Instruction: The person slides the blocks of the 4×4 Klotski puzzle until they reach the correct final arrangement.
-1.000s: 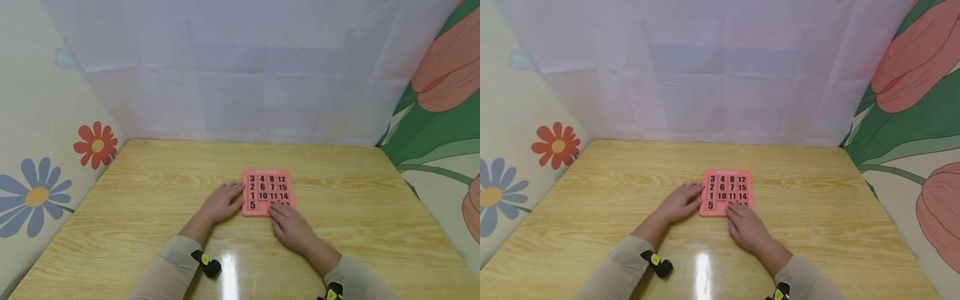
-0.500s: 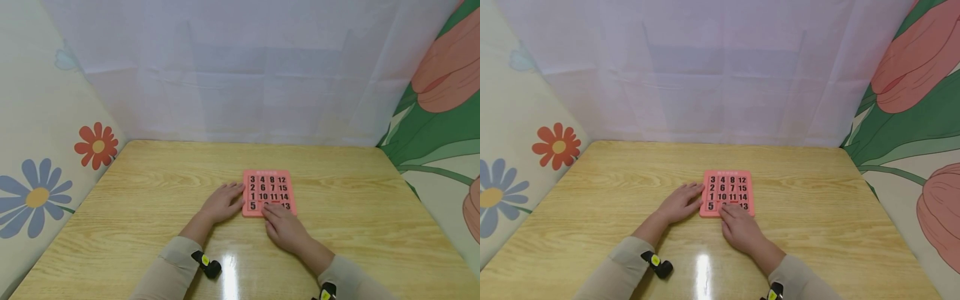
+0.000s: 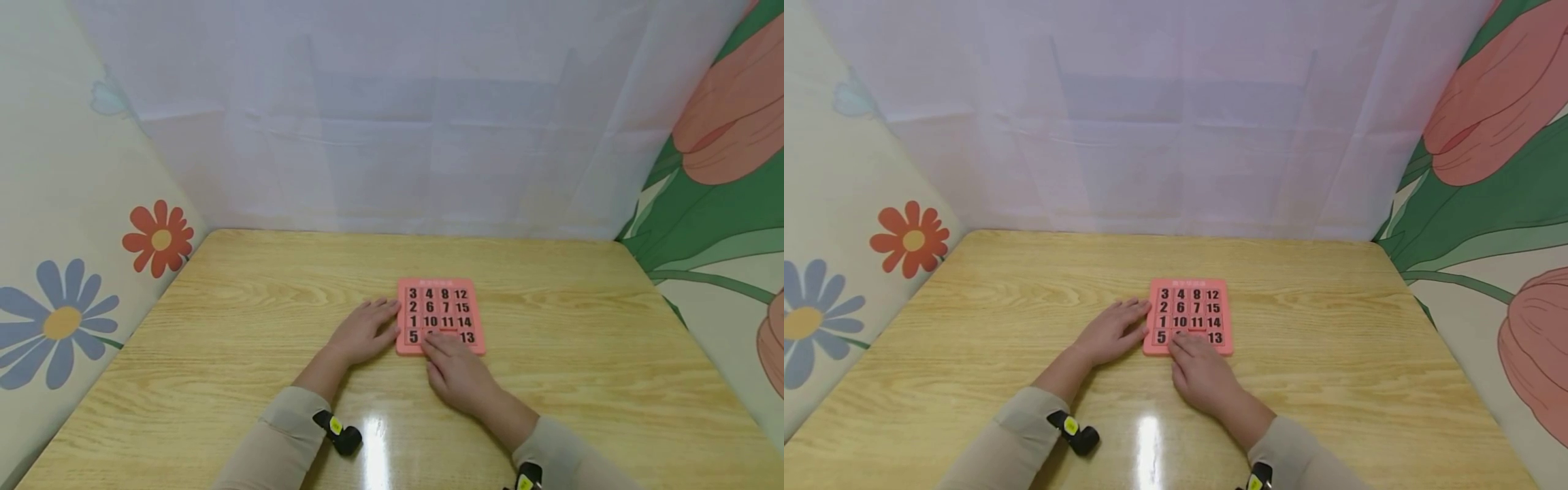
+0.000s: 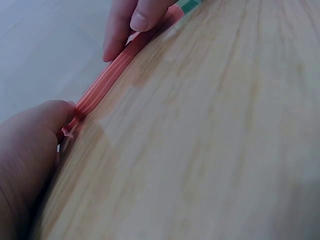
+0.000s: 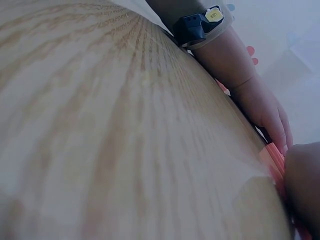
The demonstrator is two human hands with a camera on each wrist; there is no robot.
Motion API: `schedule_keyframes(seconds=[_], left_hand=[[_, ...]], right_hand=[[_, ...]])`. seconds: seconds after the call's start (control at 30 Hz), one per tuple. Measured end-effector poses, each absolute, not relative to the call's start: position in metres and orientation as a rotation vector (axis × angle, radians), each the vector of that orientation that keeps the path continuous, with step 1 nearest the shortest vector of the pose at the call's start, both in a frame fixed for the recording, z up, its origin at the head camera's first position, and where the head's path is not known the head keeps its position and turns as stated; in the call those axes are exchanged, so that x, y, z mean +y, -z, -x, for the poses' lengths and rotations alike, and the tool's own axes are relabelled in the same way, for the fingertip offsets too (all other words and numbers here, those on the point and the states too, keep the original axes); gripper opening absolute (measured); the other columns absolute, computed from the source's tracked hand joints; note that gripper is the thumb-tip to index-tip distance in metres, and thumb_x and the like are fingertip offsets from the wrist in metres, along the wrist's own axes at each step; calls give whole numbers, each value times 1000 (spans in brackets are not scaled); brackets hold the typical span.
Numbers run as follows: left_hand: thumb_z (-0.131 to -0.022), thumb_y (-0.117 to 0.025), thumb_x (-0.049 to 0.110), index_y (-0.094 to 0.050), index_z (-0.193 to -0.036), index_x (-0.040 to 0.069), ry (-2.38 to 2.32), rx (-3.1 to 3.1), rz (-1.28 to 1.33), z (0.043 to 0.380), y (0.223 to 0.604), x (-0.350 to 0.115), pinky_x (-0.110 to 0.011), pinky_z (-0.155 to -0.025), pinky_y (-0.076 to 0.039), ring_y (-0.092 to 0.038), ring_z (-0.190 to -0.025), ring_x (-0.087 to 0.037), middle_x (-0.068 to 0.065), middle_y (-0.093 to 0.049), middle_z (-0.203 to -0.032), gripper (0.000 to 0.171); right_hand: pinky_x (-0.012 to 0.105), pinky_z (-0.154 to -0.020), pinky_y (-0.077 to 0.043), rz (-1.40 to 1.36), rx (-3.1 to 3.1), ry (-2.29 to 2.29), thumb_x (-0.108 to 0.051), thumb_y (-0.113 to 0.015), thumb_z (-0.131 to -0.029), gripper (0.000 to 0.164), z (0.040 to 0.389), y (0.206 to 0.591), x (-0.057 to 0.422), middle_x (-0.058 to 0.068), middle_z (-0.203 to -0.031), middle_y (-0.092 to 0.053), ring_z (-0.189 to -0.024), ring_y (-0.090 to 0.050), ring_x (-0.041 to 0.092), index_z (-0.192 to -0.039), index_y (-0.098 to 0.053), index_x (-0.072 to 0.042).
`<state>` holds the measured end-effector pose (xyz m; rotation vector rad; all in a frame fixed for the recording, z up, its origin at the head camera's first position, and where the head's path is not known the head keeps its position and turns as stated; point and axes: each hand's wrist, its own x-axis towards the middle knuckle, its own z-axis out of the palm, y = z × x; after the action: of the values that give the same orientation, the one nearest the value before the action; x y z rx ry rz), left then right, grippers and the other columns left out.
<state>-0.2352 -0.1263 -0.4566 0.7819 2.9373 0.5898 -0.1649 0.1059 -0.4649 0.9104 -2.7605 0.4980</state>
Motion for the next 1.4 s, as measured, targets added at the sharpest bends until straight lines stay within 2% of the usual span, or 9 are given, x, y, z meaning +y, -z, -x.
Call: schedule_keyframes(seconds=[0.37,0.87,1.4], left_hand=[[-101,-47,41,-40,-150,10,-597,2948,-805,236,458,-127,-46,-125,-20,-34,-146,-30,-7,-42,-154,58],[-101,-47,41,-39,-150,10,-582,2936,-801,235,455,-126,-46,-125,-20,-33,-147,-29,-7,-41,-155,59],[-101,-48,41,-40,-150,9,-593,2943,-809,235,457,-126,-47,-125,-20,-33,-147,-30,-7,-42,-154,59]], right_hand=[[45,-114,-40,-834,-2763,-531,-22,-57,-95,42,163,463,118,10,-141,-58,-132,-53,29,-133,-61,-5],[47,-114,-40,-725,-2735,-532,-14,-61,-92,40,162,468,158,14,-136,-61,-128,-56,32,-128,-63,1],[46,-115,-39,-704,-2800,-536,-15,-60,-94,40,162,469,153,14,-140,-58,-132,-53,30,-131,-61,1]])
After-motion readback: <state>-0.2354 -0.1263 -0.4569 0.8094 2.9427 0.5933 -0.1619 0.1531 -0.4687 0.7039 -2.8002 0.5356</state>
